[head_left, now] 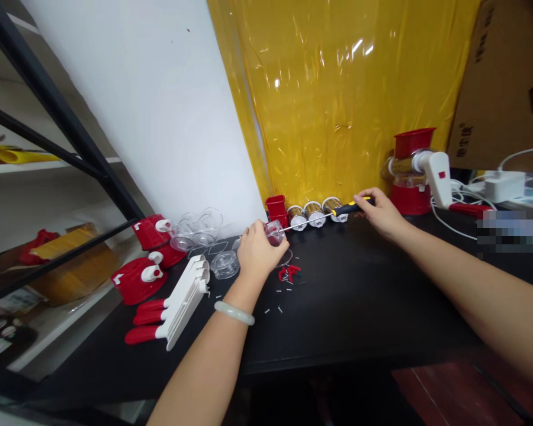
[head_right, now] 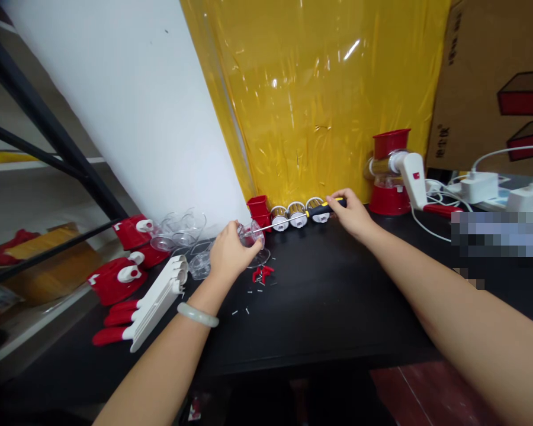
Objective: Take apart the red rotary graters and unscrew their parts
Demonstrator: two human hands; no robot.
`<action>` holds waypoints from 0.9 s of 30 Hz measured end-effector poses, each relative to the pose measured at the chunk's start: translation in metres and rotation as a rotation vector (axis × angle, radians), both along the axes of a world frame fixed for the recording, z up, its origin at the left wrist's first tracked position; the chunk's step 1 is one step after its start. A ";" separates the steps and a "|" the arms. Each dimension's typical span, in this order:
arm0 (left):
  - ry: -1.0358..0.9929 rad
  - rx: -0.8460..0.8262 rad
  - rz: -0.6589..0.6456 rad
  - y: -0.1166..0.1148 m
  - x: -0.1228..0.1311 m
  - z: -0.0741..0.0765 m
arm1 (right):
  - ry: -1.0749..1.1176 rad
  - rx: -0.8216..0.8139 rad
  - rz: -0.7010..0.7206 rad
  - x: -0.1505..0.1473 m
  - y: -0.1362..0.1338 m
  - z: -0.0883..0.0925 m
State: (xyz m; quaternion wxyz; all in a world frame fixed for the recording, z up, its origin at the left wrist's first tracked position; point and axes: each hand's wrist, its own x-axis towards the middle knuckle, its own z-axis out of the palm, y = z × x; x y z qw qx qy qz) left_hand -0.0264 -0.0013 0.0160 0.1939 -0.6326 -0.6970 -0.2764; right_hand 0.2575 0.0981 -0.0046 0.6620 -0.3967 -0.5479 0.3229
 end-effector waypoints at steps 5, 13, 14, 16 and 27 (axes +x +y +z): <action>0.009 0.009 -0.002 0.000 0.000 0.000 | 0.160 0.009 0.121 -0.004 -0.003 0.004; 0.006 -0.006 0.012 -0.002 0.001 0.002 | -0.062 0.085 -0.069 -0.003 -0.008 0.007; 0.006 -0.006 0.012 -0.002 0.001 0.002 | -0.052 0.079 -0.059 -0.003 -0.009 0.007; 0.008 -0.004 0.011 -0.002 0.002 0.002 | -0.067 0.054 -0.061 -0.003 -0.010 0.009; 0.006 -0.008 0.016 -0.002 0.002 0.003 | 0.025 -0.069 0.011 -0.004 -0.010 0.011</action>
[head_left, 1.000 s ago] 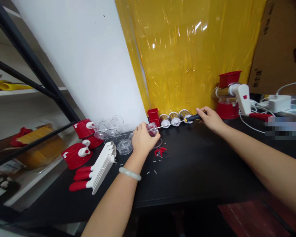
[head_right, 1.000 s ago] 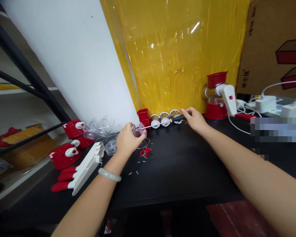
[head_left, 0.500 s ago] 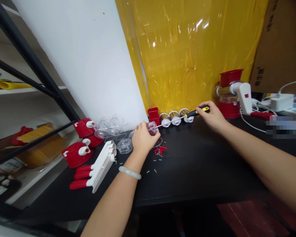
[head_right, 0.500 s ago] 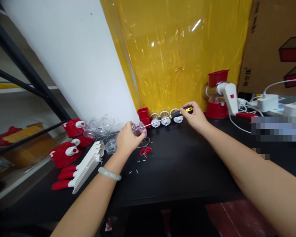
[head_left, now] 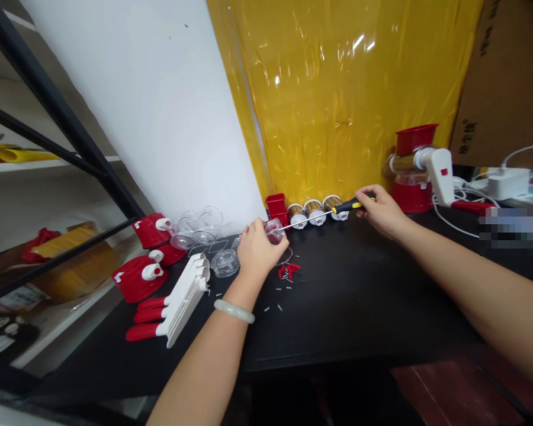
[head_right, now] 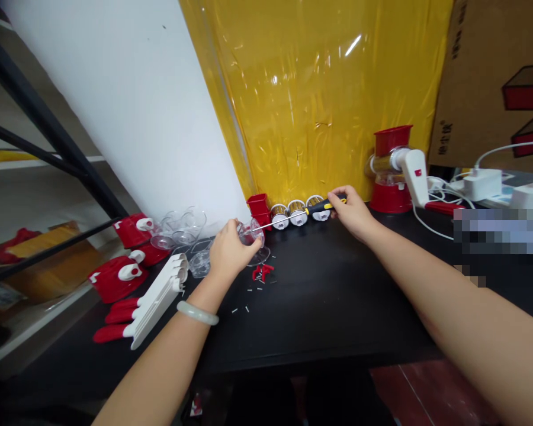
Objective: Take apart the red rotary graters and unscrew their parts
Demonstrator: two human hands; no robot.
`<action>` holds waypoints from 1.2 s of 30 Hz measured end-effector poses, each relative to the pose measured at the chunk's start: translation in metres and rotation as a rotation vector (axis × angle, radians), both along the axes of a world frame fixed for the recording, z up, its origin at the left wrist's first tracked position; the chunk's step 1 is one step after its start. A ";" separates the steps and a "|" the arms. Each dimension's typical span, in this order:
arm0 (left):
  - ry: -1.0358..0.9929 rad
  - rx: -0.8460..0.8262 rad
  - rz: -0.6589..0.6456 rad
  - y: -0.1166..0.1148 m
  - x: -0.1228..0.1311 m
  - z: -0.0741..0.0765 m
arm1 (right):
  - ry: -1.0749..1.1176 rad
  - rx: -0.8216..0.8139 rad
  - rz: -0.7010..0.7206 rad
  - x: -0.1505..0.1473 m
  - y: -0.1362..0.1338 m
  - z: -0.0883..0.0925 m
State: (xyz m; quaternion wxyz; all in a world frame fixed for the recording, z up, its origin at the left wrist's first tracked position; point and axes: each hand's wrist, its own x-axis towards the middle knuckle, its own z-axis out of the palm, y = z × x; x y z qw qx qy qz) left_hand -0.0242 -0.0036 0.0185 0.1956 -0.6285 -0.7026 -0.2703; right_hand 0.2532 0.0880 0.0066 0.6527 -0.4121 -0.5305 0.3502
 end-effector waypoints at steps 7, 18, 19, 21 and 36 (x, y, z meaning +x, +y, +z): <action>0.005 0.006 0.002 0.001 -0.001 -0.001 | 0.303 -0.138 0.319 0.007 -0.001 0.004; 0.010 0.017 -0.006 0.002 -0.002 -0.001 | 0.267 -0.152 0.257 0.005 0.002 0.000; 0.011 0.017 -0.006 0.002 -0.002 -0.001 | 0.292 -0.168 0.299 0.006 0.001 0.000; 0.016 0.023 -0.007 0.002 -0.002 -0.001 | 0.269 -0.184 0.313 0.008 0.001 0.000; 0.023 0.018 -0.007 0.002 -0.002 -0.001 | 0.061 -0.155 0.201 0.009 0.003 -0.003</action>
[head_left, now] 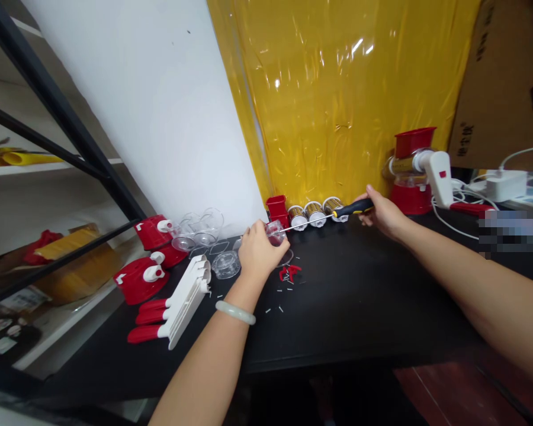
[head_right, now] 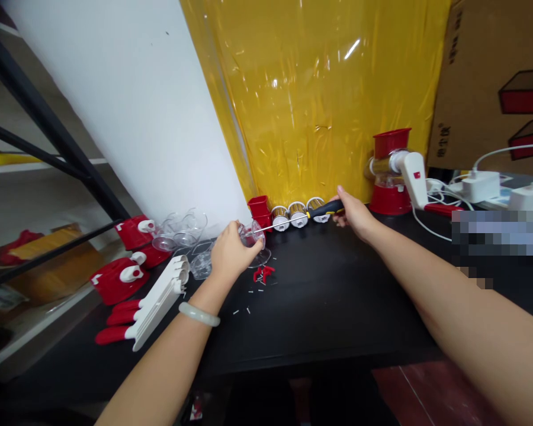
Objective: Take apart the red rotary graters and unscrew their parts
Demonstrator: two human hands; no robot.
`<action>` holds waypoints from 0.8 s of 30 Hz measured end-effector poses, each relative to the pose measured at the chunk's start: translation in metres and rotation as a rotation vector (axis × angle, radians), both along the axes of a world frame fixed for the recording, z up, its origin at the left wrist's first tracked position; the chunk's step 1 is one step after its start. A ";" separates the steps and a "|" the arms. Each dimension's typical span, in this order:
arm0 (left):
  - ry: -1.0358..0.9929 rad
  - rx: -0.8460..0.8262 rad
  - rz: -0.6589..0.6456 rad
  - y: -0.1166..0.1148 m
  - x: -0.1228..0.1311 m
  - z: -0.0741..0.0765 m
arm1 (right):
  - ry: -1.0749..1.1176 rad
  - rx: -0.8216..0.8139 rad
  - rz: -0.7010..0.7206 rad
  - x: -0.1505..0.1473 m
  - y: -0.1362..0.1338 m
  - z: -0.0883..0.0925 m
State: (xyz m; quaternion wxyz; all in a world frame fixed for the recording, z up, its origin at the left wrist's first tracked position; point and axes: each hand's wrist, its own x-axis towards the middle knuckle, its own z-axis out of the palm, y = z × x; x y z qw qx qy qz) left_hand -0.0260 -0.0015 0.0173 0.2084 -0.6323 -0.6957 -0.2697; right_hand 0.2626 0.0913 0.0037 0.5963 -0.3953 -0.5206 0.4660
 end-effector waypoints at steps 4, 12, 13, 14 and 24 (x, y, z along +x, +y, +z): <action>0.000 0.003 0.006 -0.001 0.000 0.000 | 0.016 0.045 -0.028 -0.002 -0.001 0.000; -0.021 -0.022 -0.001 -0.002 0.000 0.001 | 0.117 -0.070 0.065 0.001 -0.001 0.000; -0.023 -0.025 0.000 -0.002 0.000 0.001 | 0.070 -0.058 0.039 0.001 0.001 -0.001; -0.024 -0.028 0.000 -0.002 0.000 0.001 | 0.036 -0.042 0.021 0.000 0.002 -0.002; -0.036 -0.017 -0.015 -0.002 0.001 0.001 | 0.208 -0.125 0.110 0.000 0.000 -0.003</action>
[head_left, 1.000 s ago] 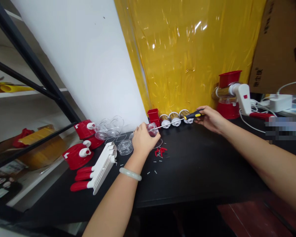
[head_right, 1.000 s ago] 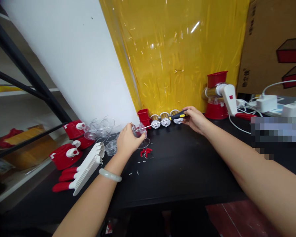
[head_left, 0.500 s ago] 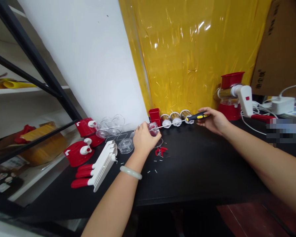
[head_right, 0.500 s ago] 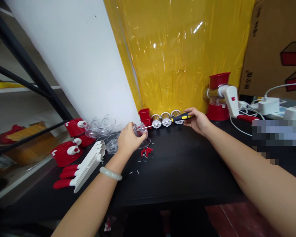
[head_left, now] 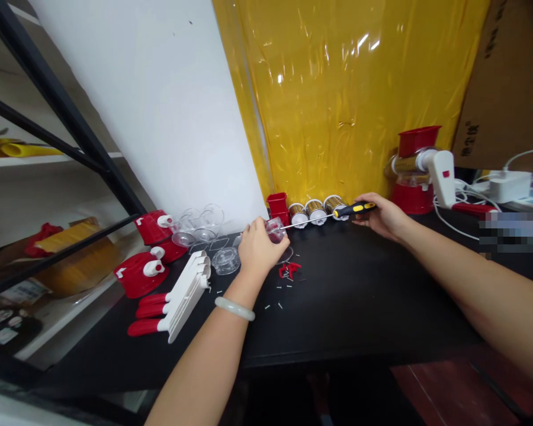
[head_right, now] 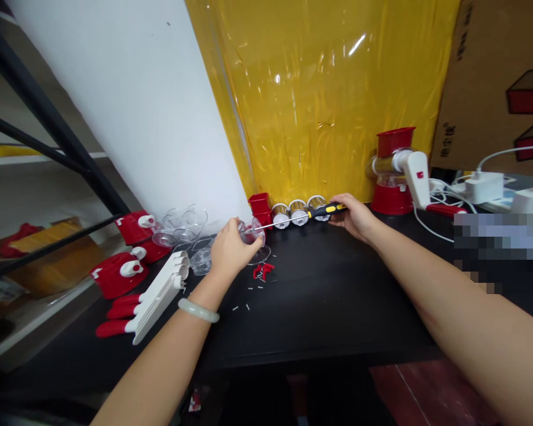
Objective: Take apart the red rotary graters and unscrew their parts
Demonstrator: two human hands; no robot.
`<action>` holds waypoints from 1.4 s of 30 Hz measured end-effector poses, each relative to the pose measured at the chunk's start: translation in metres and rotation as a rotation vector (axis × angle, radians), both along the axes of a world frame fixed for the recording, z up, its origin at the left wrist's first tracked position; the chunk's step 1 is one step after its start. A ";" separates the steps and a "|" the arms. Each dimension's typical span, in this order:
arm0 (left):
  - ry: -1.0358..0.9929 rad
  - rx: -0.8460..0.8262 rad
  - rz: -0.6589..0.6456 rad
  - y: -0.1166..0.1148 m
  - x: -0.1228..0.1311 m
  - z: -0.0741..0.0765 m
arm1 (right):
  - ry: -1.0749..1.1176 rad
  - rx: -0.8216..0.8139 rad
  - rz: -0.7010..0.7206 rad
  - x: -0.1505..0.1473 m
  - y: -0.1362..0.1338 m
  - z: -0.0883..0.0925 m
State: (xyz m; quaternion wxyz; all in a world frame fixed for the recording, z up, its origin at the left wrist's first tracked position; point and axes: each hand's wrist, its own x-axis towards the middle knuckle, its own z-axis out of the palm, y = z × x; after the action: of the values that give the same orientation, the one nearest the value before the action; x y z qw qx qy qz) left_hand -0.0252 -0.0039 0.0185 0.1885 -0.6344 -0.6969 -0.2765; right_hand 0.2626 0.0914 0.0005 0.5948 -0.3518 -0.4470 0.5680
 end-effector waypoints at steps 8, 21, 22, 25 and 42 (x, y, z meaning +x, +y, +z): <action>-0.016 -0.009 0.000 0.000 -0.001 0.000 | -0.152 0.109 -0.123 -0.002 0.002 -0.001; -0.004 0.004 -0.010 0.001 -0.001 -0.001 | -0.331 0.257 -0.261 -0.002 0.002 0.000; -0.005 0.006 -0.009 0.000 -0.001 -0.001 | -0.282 0.256 -0.245 -0.002 0.001 0.000; -0.006 0.003 -0.003 0.000 -0.001 -0.001 | -0.095 0.230 -0.126 -0.003 -0.003 0.003; -0.012 0.004 -0.007 0.000 -0.001 0.000 | -0.043 0.188 -0.026 -0.003 -0.003 0.005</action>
State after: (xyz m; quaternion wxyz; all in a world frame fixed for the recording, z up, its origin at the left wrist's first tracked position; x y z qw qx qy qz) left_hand -0.0259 -0.0039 0.0184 0.1844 -0.6347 -0.6953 -0.2824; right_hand 0.2598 0.0882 0.0054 0.6228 -0.3122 -0.5066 0.5081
